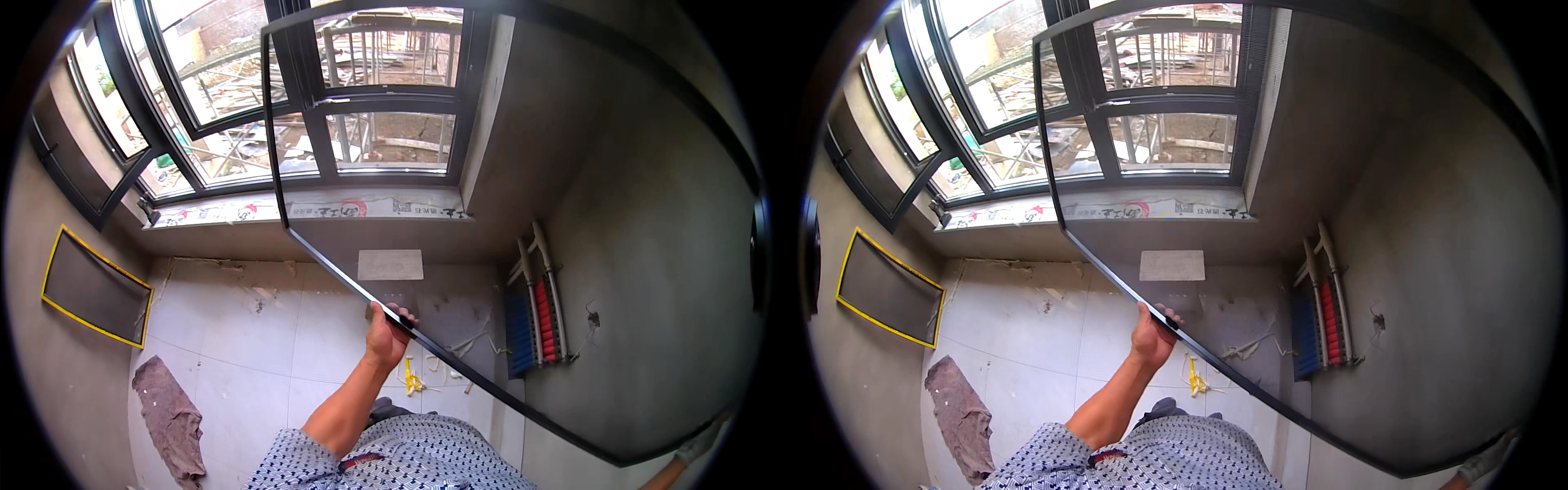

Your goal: The person uses a cordless drill to secure a window frame with screws. They then pick up a window screen and install it into the frame, ensuring it fits properly.

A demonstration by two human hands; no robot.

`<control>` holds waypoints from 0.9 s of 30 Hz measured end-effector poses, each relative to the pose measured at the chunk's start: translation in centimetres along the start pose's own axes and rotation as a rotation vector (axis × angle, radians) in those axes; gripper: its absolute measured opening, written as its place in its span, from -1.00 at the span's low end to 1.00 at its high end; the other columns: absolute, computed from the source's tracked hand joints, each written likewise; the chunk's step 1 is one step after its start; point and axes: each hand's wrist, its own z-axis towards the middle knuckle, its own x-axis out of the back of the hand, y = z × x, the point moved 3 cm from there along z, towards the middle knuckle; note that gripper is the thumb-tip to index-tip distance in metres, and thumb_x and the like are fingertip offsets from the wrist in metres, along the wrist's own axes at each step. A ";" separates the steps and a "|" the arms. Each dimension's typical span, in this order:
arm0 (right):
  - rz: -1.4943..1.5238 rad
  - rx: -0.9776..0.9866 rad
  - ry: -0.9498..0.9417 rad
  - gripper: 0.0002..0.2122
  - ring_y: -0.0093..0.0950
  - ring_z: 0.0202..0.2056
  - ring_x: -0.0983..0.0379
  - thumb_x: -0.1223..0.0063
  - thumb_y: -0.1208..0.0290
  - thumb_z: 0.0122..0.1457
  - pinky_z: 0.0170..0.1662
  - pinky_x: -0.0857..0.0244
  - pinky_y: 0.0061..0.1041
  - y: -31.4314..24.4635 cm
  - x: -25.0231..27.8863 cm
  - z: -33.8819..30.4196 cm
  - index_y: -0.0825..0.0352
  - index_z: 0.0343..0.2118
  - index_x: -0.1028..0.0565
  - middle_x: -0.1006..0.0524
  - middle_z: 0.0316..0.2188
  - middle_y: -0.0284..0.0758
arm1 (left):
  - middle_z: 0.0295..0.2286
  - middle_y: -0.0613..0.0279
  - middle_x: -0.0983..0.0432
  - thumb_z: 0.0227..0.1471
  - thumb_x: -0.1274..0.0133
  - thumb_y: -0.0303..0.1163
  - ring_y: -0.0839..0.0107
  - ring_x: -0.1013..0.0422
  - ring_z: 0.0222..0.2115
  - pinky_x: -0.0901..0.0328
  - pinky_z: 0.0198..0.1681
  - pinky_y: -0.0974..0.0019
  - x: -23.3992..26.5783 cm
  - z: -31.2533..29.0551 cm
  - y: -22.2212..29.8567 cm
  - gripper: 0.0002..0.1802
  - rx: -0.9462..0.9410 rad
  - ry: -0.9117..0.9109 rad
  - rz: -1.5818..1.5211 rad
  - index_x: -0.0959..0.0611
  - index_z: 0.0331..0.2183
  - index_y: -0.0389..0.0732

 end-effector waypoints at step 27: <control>0.604 -0.945 -0.026 -0.47 -0.67 -0.77 -0.08 -0.05 -0.31 0.19 -0.73 0.03 -0.60 17.9 -38.0 -46.6 0.08 -0.60 -0.28 -0.26 -0.76 -0.53 | -0.52 0.35 -0.32 0.40 0.24 0.02 0.63 -0.28 -0.57 -0.35 -0.47 0.46 -27.6 15.7 24.4 -0.55 -0.923 -0.461 1.154 -0.37 -0.34 -0.19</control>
